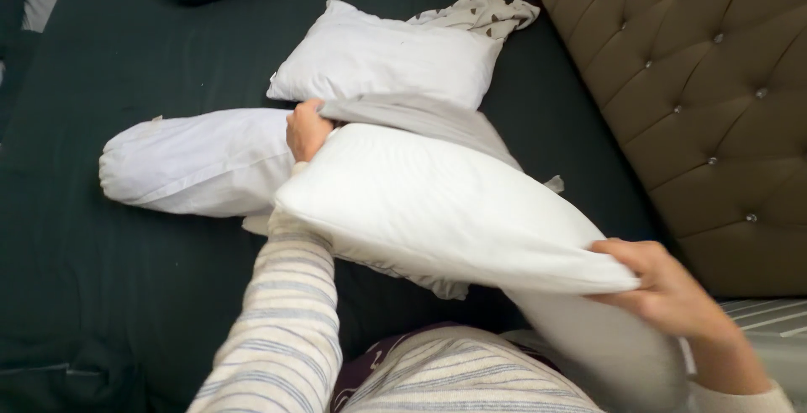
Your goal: The person inserts a white pillow into a dark cylindrical pillowcase, then inserts a second white pillow into a gray pillowcase. They handle the pillows and cases by hand, adjusting and smoothing the fabric as they work on a bed.
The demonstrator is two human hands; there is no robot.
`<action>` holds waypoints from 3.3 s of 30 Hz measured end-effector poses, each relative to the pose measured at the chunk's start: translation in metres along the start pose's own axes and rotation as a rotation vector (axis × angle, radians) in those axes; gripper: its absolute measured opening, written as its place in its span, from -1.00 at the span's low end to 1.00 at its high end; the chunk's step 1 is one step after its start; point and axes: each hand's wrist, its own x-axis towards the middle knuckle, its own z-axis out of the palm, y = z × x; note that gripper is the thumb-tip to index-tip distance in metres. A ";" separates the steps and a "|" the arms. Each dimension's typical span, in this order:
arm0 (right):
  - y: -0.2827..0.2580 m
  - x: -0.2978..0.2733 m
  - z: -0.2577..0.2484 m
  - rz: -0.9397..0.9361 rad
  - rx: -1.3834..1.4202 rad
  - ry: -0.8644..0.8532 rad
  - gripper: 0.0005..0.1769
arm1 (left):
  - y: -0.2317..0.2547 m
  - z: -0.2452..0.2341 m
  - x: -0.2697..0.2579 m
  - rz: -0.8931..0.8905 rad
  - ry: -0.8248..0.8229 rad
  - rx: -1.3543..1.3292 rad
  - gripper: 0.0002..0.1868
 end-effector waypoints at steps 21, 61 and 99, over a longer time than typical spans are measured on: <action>0.054 0.070 -0.132 0.013 -0.101 1.001 -0.61 | -0.168 -0.174 0.072 -0.143 0.257 -1.703 -0.57; -0.137 0.217 0.245 -0.179 0.514 -0.083 -0.64 | -0.143 -0.281 -0.153 -0.269 0.542 -1.128 -0.73; -0.293 0.199 0.606 -0.114 0.148 -0.690 -0.28 | -0.586 -0.575 -0.239 -0.733 -0.318 0.036 0.08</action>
